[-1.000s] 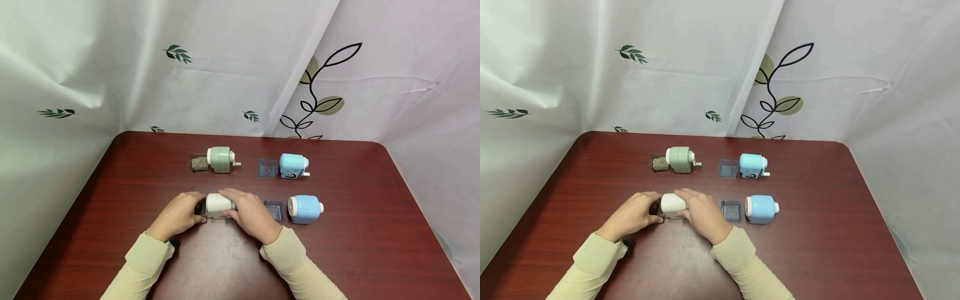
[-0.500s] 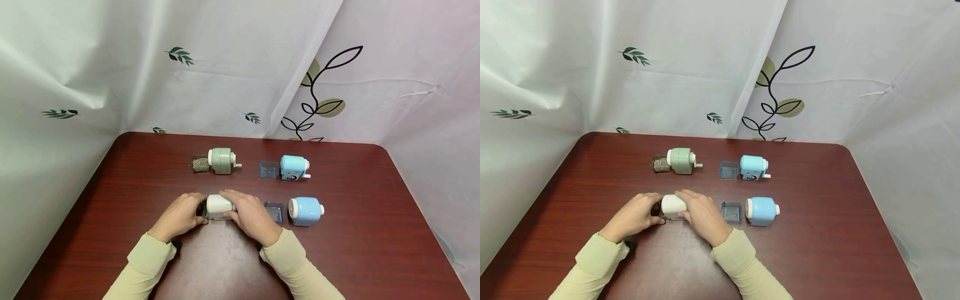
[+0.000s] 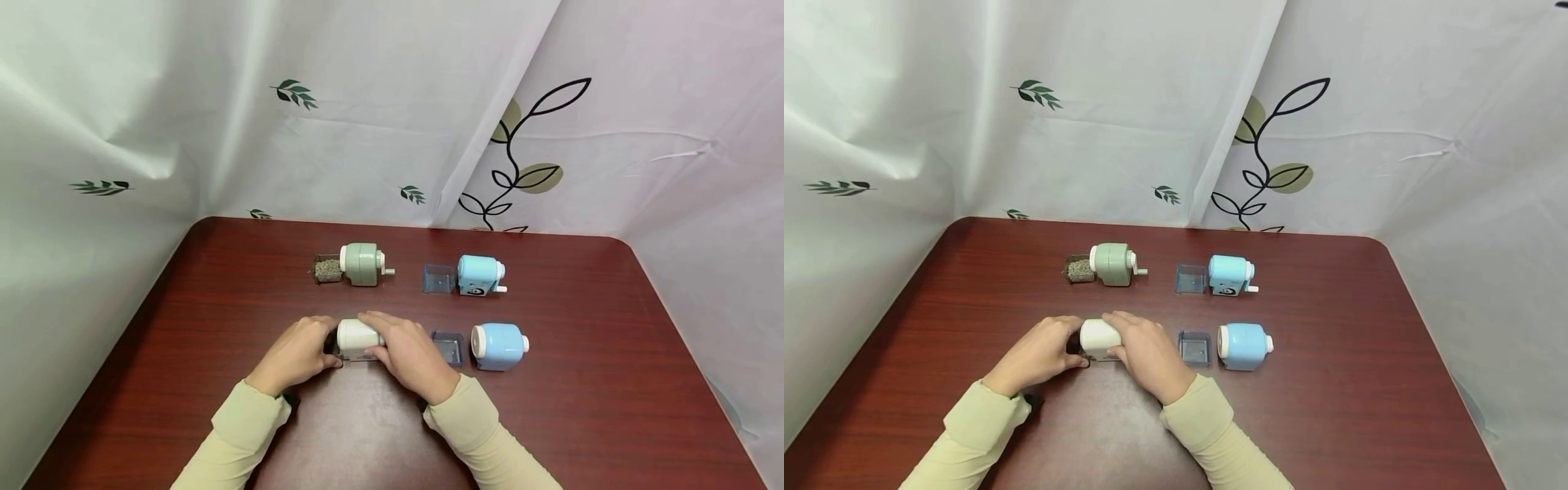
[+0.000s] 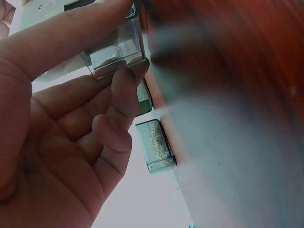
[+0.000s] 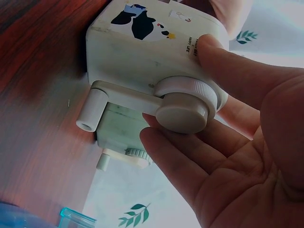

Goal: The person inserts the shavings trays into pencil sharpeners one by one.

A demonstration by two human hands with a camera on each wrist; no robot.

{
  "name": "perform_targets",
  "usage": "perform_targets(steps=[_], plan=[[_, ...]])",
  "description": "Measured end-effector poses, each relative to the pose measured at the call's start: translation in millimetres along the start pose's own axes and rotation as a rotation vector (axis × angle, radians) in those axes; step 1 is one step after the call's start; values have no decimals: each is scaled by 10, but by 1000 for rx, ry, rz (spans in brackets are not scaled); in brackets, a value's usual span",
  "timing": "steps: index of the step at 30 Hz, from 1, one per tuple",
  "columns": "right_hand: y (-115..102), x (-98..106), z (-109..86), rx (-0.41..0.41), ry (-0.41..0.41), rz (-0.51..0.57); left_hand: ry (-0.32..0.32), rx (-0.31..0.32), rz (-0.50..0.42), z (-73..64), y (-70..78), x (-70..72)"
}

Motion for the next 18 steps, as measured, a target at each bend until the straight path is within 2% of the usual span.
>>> perform_targets(steps=[18], plan=[[-8, -4, -6, -4, -3, -8, -5, 27, 9, 22, 18, -19]])
Point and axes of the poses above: each hand's wrist, its own z-axis towards the middle knuckle, its own x-axis out of the back of the hand, y = z × x, the point moved 9 cm from there along z, towards the middle knuckle, and after that the axes turned 6 degrees about z, right-handed, at the moved point
